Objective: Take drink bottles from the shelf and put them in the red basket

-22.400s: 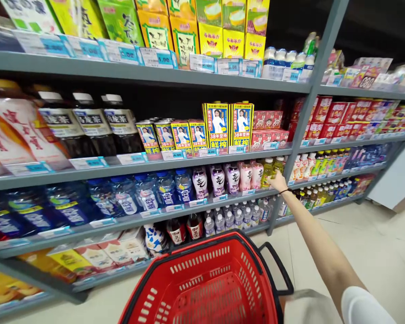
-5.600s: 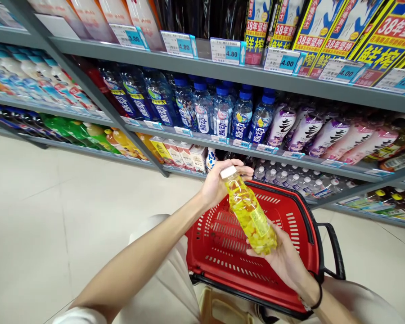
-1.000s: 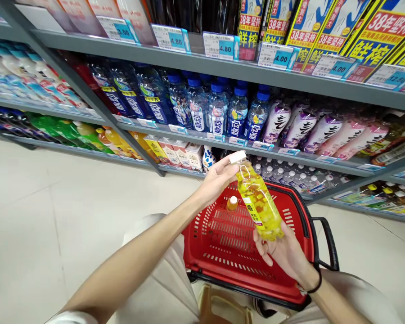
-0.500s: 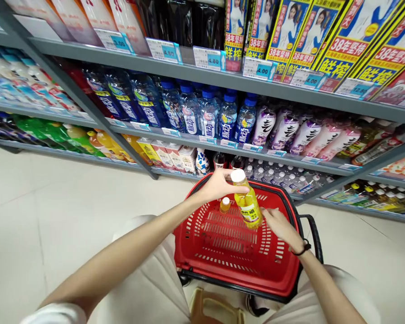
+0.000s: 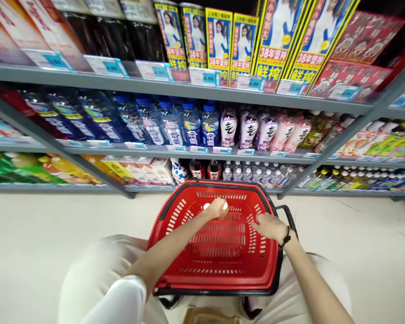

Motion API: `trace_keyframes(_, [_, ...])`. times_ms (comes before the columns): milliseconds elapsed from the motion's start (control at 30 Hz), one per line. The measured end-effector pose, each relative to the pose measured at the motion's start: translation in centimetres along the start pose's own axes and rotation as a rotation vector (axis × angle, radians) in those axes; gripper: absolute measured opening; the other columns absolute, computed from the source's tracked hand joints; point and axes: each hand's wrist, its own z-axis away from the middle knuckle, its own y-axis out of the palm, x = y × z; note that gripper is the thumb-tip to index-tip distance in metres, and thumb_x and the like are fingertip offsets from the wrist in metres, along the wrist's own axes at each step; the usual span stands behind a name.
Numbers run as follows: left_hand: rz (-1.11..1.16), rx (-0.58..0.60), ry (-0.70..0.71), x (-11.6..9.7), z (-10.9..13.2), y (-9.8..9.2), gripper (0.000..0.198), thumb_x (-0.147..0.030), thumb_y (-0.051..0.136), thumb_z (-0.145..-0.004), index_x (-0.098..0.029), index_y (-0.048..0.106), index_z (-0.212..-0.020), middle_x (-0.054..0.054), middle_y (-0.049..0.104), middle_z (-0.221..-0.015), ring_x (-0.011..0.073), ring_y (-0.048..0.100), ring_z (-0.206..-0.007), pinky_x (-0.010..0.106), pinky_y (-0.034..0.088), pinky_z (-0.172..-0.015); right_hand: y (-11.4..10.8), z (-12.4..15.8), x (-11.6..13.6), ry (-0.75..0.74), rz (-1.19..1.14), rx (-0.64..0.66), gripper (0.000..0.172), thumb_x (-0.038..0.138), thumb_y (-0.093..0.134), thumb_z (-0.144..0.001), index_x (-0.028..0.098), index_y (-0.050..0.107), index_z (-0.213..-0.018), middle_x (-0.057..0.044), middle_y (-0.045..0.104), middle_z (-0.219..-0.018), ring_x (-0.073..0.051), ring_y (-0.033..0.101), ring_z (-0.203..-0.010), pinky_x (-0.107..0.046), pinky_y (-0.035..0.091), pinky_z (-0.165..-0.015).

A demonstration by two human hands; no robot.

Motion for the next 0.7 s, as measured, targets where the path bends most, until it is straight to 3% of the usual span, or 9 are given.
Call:
trace_keyframes(167, [-0.093, -0.004, -0.084, 1.3, -0.6, 2.2, 0.035, -0.034, 0.067, -0.097, -0.015, 0.063, -0.127, 0.011, 0.066, -0.124, 0.0241, 0.067, -0.110, 0.045, 0.058, -0.094, -0.5, 0.3, 0.0, 0.007, 0.007, -0.001, 0.035, 0.043, 0.055, -0.106, 0.013, 0.071, -0.117, -0.012, 0.074, -0.124, -0.026, 0.070, -0.117, -0.049, 0.053, -0.104])
trace_keyframes(367, [-0.141, -0.034, -0.113, 1.5, -0.6, 2.4, 0.037, -0.033, 0.066, -0.098, -0.016, 0.061, -0.131, 0.011, 0.065, -0.128, 0.0248, 0.066, -0.113, 0.046, 0.057, -0.096, -0.8, -0.2, 1.4, -0.006, -0.007, -0.022, 0.033, 0.043, 0.058, -0.105, 0.014, 0.071, -0.115, -0.011, 0.074, -0.121, -0.026, 0.070, -0.115, -0.050, 0.053, -0.103])
trace_keyframes(567, [-0.202, -0.042, -0.075, -0.2, 1.2, 0.6, 0.046, -0.031, 0.068, -0.096, -0.016, 0.058, -0.138, 0.014, 0.059, -0.141, 0.0291, 0.060, -0.127, 0.051, 0.051, -0.106, -2.0, -0.9, 1.2, -0.049, -0.046, -0.082, 0.030, 0.042, 0.062, -0.102, 0.014, 0.071, -0.110, -0.009, 0.075, -0.113, -0.024, 0.071, -0.105, -0.047, 0.056, -0.097])
trace_keyframes(700, [-0.240, -0.004, 0.007, -0.2, 4.2, -3.0, 0.040, -0.022, 0.058, -0.098, -0.011, 0.059, -0.137, 0.019, 0.066, -0.133, 0.0295, 0.062, -0.126, 0.045, 0.048, -0.107, -3.3, -0.8, -0.8, -0.033, -0.108, -0.251, 0.034, 0.042, 0.057, -0.104, 0.014, 0.068, -0.121, -0.011, 0.075, -0.109, -0.025, 0.072, -0.102, -0.045, 0.054, -0.095])
